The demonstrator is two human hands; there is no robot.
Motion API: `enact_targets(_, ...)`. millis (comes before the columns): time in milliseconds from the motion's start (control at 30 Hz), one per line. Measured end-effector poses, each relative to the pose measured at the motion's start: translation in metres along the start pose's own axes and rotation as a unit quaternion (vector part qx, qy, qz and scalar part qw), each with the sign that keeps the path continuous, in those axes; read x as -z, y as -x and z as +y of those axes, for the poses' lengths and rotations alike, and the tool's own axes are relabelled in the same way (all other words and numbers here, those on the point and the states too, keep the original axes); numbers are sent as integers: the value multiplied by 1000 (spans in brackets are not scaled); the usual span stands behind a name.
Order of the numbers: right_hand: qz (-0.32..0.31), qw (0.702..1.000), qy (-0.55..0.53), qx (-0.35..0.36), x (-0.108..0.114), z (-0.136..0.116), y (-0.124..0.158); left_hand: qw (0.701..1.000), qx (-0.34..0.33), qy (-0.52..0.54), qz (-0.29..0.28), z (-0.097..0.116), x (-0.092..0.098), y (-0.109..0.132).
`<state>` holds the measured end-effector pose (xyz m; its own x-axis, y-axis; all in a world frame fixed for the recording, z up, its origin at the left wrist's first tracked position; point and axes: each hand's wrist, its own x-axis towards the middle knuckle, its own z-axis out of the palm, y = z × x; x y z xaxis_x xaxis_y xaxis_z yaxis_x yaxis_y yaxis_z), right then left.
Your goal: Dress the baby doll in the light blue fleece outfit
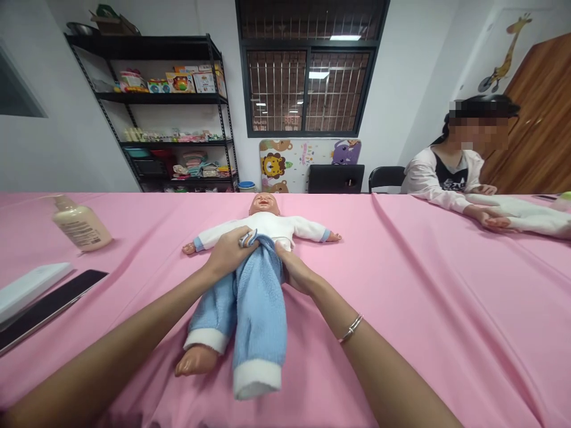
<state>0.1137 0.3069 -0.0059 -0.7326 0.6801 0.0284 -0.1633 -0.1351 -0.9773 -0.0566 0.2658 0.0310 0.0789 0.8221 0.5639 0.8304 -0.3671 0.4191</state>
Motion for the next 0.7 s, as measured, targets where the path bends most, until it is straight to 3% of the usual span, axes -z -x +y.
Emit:
enact_targets(100, -64, 992, 109, -9, 20, -5, 4, 999, 44, -14, -25, -10, -12, -10)
enact_targets(167, -58, 988, 142, 2, 31, -6, 3, 997, 61, -11, -47, -15, -14, -9)
enact_targets(233, 2, 990, 136, 32, 38, -2, -1, 994, 47, 27, -95, -18, -10, -4)
enact_targets(300, 95, 986, 121, 62, 41, 6, -8, 981, 8, 76, -180, -21, 0, 1)
enact_targets(400, 210, 967, 100, 99, 37, 18, -18, 961, -58, 70, -260, -23, 9, 4)
enact_targets(533, 260, 961, 36, 93, 22, 20, -20, 977, -102, 25, -186, -18, -2, 6)
enact_targets(700, 248, 968, -27, 23, 2, 7, -14, 997, -28, 28, -73, -9, -23, 14)
